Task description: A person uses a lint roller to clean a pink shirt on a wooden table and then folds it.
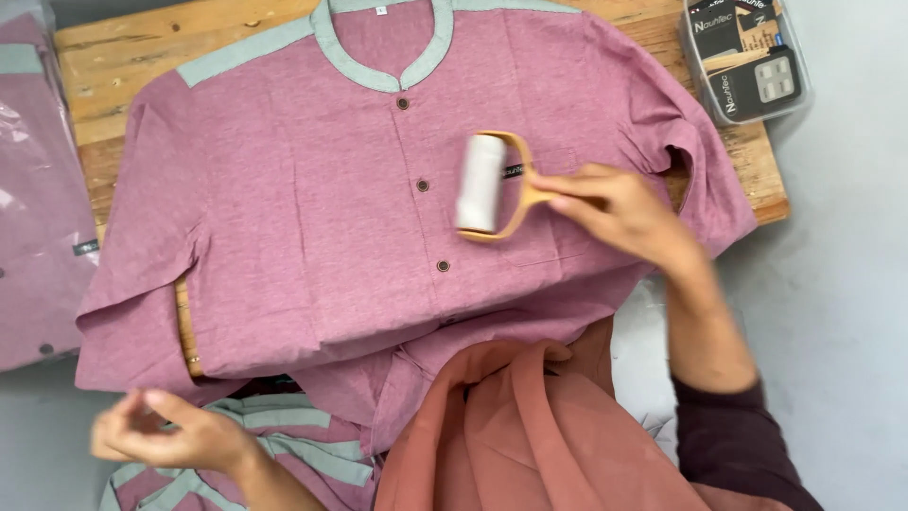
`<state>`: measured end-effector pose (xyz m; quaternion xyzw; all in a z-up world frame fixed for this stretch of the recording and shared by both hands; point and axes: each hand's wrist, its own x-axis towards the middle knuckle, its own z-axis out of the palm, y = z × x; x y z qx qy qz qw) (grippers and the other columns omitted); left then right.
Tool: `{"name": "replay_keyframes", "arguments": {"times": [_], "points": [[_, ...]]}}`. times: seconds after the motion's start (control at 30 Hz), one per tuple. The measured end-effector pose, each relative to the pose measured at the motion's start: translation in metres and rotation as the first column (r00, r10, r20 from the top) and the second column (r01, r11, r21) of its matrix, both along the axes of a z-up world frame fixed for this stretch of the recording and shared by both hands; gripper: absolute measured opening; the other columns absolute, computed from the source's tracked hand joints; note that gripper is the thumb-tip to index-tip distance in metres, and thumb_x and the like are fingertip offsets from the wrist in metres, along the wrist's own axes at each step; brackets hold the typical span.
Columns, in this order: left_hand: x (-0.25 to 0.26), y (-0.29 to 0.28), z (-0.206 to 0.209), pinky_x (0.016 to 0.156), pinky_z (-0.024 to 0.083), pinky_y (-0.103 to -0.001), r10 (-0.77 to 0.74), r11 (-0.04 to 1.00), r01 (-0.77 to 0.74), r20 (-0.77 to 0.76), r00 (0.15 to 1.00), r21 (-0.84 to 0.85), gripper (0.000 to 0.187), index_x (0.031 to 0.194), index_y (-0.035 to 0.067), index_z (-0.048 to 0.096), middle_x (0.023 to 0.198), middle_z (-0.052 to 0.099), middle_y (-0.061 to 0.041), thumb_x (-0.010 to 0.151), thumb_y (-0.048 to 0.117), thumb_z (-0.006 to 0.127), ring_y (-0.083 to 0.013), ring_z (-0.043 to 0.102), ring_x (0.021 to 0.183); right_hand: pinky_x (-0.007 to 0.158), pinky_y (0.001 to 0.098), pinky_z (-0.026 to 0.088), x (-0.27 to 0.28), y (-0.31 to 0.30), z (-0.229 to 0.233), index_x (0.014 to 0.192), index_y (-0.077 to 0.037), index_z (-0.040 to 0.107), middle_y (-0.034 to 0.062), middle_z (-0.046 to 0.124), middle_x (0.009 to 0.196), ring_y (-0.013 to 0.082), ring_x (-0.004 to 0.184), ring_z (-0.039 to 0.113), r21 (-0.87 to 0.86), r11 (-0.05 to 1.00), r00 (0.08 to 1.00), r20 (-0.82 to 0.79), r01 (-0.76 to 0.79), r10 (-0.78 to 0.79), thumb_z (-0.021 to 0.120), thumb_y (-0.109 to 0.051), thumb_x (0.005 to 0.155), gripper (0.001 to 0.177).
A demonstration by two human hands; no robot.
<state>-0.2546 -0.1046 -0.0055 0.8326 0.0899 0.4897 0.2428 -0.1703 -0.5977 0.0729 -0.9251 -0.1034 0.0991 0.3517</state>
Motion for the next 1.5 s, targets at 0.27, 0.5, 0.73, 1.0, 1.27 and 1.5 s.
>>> {"name": "replay_keyframes", "arguments": {"times": [0.27, 0.5, 0.73, 1.0, 1.27, 1.5], "points": [[-0.053, 0.015, -0.117, 0.096, 0.05, -0.033, -0.235, 0.764, 0.026, -0.241, 0.942, -0.644, 0.057, 0.131, 0.002, 0.048, 0.121, 0.052, -0.011, 0.108, 0.054, 0.051, -0.0217, 0.057, 0.11, 0.081, 0.0267, 0.04, -0.091, -0.11, 0.049, 0.134, -0.015, 0.072, 0.0052, 0.066, 0.1, 0.0146, 0.085, 0.054, -0.181, 0.937, 0.951, -0.028, 0.297, -0.307, 0.068, -0.013, 0.097, 0.037], [-0.045, 0.023, -0.122, 0.08, 0.039, -0.023, -0.206, 0.588, 0.028, -0.116, 0.972, -0.808, 0.035, 0.108, 0.011, 0.055, 0.096, 0.046, 0.006, 0.104, 0.043, 0.066, -0.0056, 0.042, 0.088, 0.041, 0.0258, 0.028, -0.034, 0.046, 0.049, 0.134, -0.042, 0.069, -0.0093, 0.06, 0.076, 0.0106, 0.058, 0.041, -0.498, 0.863, 0.842, 0.425, -0.088, 0.331, 0.057, -0.031, 0.107, 0.032], [-0.033, 0.032, -0.131, 0.083, 0.044, -0.022, -0.254, 0.606, 0.111, -0.059, 0.965, -0.787, 0.017, 0.118, 0.006, 0.058, 0.097, 0.057, -0.002, 0.112, 0.023, 0.058, -0.0057, 0.05, 0.088, 0.054, 0.0381, 0.055, 0.027, 0.254, 0.01, 0.109, -0.038, 0.078, 0.0032, 0.066, 0.072, 0.0283, 0.061, 0.07, -0.167, 0.954, 0.779, 0.55, -0.251, 0.301, 0.062, -0.041, 0.097, 0.02], [-0.024, 0.018, -0.107, 0.085, 0.04, -0.02, -0.174, 0.553, 0.05, -0.057, 0.983, -0.831, 0.017, 0.101, 0.011, 0.052, 0.092, 0.053, 0.003, 0.111, 0.02, 0.062, -0.0033, 0.044, 0.085, 0.054, 0.0438, 0.056, 0.037, 0.234, 0.021, 0.117, -0.037, 0.076, 0.0083, 0.065, 0.077, 0.0359, 0.065, 0.071, -0.213, 0.894, 0.786, 0.426, -0.394, 0.448, 0.053, -0.039, 0.099, 0.029], [-0.024, 0.026, -0.109, 0.081, 0.04, -0.018, -0.204, 0.534, 0.017, -0.109, 0.973, -0.845, 0.018, 0.101, 0.012, 0.052, 0.082, 0.049, 0.005, 0.11, 0.019, 0.066, -0.0031, 0.044, 0.08, 0.048, 0.0447, 0.055, 0.021, 0.143, 0.074, 0.107, -0.047, 0.077, 0.0053, 0.062, 0.069, 0.0336, 0.053, 0.068, -0.6, 0.771, 0.869, 0.242, -0.215, 0.431, 0.054, -0.045, 0.096, 0.026], [-0.024, 0.031, -0.125, 0.08, 0.041, -0.019, -0.191, 0.533, 0.037, -0.078, 0.978, -0.845, 0.017, 0.103, 0.011, 0.053, 0.084, 0.052, 0.003, 0.11, 0.018, 0.066, -0.0028, 0.046, 0.08, 0.046, 0.0503, 0.053, 0.043, 0.279, 0.021, 0.108, -0.031, 0.077, 0.0118, 0.065, 0.073, 0.0367, 0.054, 0.069, -0.223, 0.896, 0.757, 0.479, -0.385, 0.444, 0.054, -0.036, 0.097, 0.026]]}}
